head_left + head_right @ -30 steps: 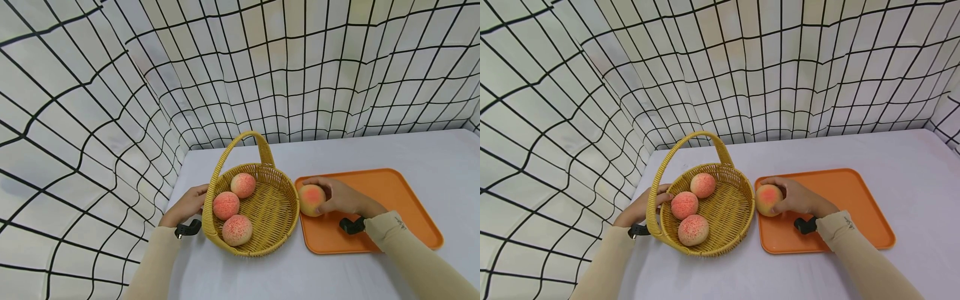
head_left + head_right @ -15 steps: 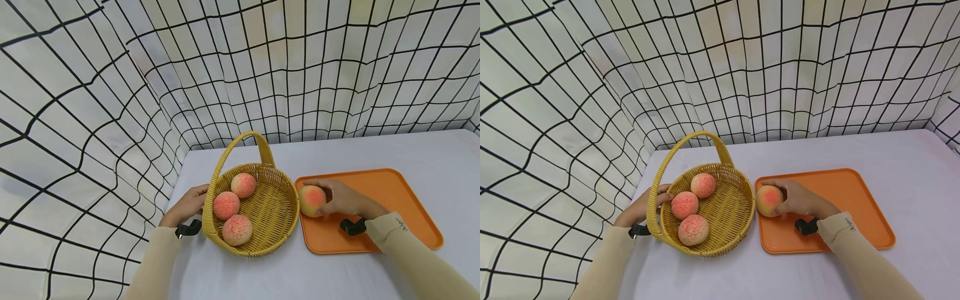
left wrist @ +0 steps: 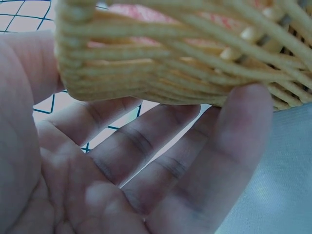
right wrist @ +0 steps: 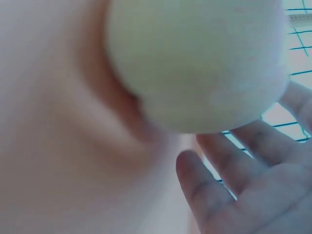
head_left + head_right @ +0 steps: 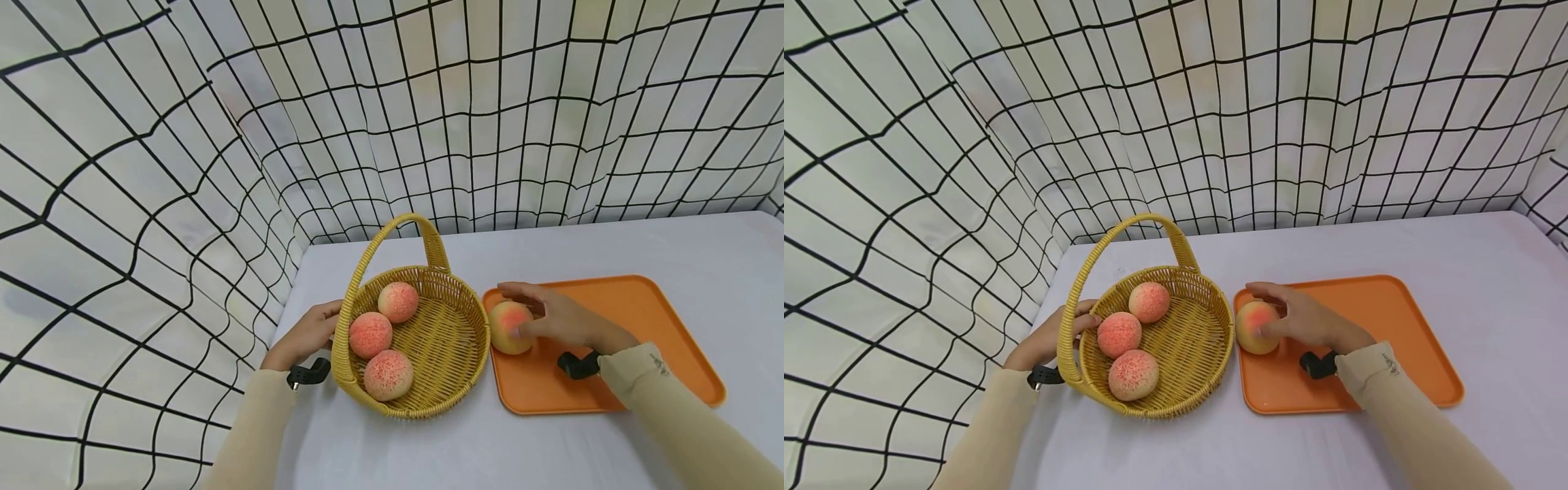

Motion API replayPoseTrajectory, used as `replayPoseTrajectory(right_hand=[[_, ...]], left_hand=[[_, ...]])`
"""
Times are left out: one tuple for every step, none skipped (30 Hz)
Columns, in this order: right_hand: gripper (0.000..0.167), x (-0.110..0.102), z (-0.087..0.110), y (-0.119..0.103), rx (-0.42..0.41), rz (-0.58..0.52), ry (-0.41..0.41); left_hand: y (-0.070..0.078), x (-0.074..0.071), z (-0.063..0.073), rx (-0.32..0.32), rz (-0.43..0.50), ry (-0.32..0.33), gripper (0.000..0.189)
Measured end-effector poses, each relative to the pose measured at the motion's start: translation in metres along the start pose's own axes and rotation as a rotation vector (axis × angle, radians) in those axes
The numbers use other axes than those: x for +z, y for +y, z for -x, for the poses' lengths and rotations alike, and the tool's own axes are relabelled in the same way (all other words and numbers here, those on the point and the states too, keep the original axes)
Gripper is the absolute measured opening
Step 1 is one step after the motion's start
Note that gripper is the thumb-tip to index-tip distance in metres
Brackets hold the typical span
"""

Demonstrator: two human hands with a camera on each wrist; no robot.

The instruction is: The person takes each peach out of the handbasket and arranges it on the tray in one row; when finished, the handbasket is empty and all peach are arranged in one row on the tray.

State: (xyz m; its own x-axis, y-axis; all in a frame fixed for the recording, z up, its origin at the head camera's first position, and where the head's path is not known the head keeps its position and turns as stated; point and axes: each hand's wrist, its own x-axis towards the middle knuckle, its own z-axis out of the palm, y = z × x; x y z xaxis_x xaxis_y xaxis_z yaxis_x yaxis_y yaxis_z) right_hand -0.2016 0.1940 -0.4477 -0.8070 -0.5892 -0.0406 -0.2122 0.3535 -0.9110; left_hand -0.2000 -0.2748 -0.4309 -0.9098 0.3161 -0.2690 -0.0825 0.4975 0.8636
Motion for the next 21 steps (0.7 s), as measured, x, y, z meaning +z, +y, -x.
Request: replayPoseTrajectory(right_hand=[[0.077,-0.001,-0.001,-0.003,-0.02,0.015,0.012],[0.076,-0.002,-0.002,-0.006,-0.041,0.028,0.025],[0.075,-0.003,-0.004,-0.01,-0.061,0.041,0.039],[0.074,-0.004,-0.007,-0.014,-0.076,0.062,0.054],[0.073,-0.004,-0.01,-0.019,-0.088,0.079,0.068],[0.073,-0.004,-0.012,-0.024,-0.097,0.097,0.082],[0.073,-0.003,-0.015,-0.03,-0.108,0.11,0.09],[0.073,-0.002,-0.017,-0.037,-0.112,0.117,0.096],[0.072,-0.001,-0.02,-0.043,-0.118,0.115,0.097],[0.073,0.001,-0.023,-0.05,-0.122,0.11,0.092],[0.073,0.004,-0.026,-0.056,-0.127,0.101,0.081],[0.073,0.007,-0.029,-0.063,-0.129,0.095,0.068],[0.073,0.011,-0.032,-0.069,-0.132,0.087,0.051],[0.073,0.016,-0.036,-0.075,-0.137,0.079,0.032],[0.073,0.02,-0.039,-0.079,-0.143,0.066,0.01],[0.073,0.025,-0.043,-0.084,-0.146,0.049,-0.017],[0.073,0.031,-0.046,-0.087,-0.149,0.031,-0.048],[0.072,0.036,-0.05,-0.091,-0.147,0.013,-0.082],[0.071,0.041,-0.054,-0.093,-0.139,-0.004,-0.118],[0.071,0.046,-0.057,-0.095,-0.131,-0.02,-0.154],[0.07,0.052,-0.061,-0.096,-0.121,-0.032,-0.189]], left_hand=[[0.0,0.0,0.0,-0.001,0.002,0.0,0.039],[0.0,0.0,0.0,-0.001,0.003,0.0,0.039],[0.0,0.0,0.0,-0.002,0.005,0.0,0.039],[0.0,0.0,0.0,-0.004,0.007,0.0,0.039],[0.0,0.0,0.0,-0.005,0.007,0.0,0.04],[0.0,0.0,0.0,-0.006,0.005,0.002,0.04],[0.0,0.0,0.0,-0.008,0.006,0.004,0.04],[0.0,0.0,0.0,-0.01,0.006,0.006,0.04],[0.0,0.0,0.0,-0.011,0.006,0.007,0.04],[0.0,0.0,0.0,-0.013,0.006,0.009,0.04],[0.0,-0.001,0.0,-0.012,0.003,0.009,0.041],[0.0,-0.001,0.0,-0.015,0.003,0.013,0.041],[0.001,-0.001,0.0,-0.018,0.005,0.016,0.041],[0.001,-0.001,0.0,-0.017,0.004,0.015,0.041],[0.001,-0.001,0.0,-0.019,0.003,0.016,0.041],[0.001,-0.001,0.001,-0.021,0.006,0.017,0.041],[0.001,-0.001,0.001,-0.021,0.008,0.017,0.041],[0.001,0.0,0.001,-0.025,0.013,0.017,0.041],[0.0,0.0,0.001,-0.024,0.016,0.014,0.041],[0.0,0.0,0.001,-0.023,0.018,0.013,0.041],[0.0,0.0,0.001,-0.024,0.023,0.014,0.04]])
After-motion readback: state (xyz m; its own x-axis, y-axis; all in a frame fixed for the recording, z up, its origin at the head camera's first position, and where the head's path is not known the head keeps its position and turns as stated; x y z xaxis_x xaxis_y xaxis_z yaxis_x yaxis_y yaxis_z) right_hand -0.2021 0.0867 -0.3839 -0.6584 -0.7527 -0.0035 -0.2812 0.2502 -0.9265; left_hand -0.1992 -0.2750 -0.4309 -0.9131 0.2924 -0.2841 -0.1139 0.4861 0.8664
